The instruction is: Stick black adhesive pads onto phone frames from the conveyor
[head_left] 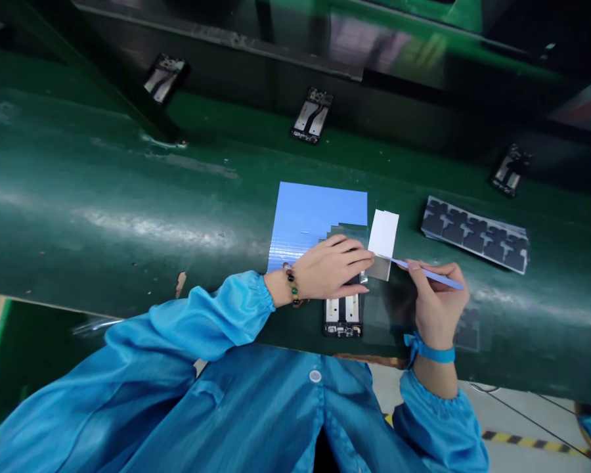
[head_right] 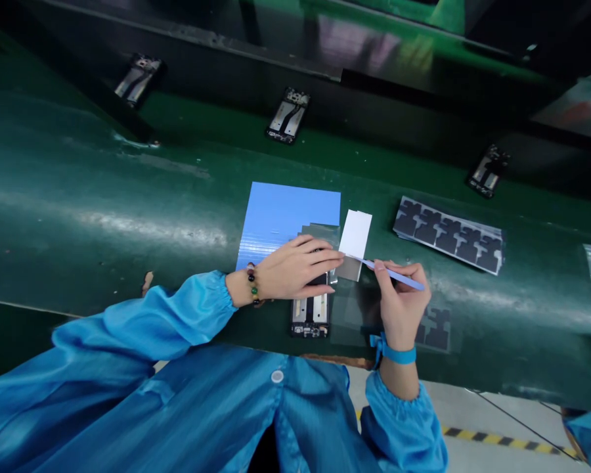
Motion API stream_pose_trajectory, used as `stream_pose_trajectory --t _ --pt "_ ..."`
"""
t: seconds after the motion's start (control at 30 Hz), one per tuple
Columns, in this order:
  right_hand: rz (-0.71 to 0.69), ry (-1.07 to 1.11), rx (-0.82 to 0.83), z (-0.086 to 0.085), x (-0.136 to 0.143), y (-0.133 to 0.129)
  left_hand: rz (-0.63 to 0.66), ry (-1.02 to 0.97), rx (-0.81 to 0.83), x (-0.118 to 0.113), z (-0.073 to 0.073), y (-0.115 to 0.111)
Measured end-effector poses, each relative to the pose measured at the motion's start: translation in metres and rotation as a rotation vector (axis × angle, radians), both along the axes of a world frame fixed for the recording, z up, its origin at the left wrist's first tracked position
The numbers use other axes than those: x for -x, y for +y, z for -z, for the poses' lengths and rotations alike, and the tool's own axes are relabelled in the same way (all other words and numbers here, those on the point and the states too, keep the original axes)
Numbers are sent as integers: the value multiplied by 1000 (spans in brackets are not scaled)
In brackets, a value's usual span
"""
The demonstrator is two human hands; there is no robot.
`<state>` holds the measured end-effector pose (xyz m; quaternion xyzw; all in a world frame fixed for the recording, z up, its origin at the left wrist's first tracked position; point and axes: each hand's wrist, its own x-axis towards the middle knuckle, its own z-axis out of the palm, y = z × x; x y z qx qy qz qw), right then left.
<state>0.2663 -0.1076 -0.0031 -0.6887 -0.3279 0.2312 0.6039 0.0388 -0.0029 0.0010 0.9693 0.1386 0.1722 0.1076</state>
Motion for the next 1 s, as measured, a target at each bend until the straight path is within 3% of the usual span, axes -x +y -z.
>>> stream_pose_trajectory --t 0.33,0.5,0.57,0.67,0.8,0.87,1.0 --pt "-74 19 22 6 2 2 5 13 4 -4 5 -2" --pt "-19 127 -69 -3 4 1 -4 -18 32 -6 5 -1" --pt "-16 167 -107 -10 10 -12 -16 -50 31 0 1 -2" --pt "-146 172 -48 -20 26 -46 -5 -122 69 21 -8 -11" --pt "-357 143 71 -19 52 -86 193 -163 164 55 -11 -38" --pt "-399 131 100 -14 59 -94 249 -152 179 66 -7 -51" --pt "-415 115 123 -8 63 -95 229 -128 173 73 -1 -63"
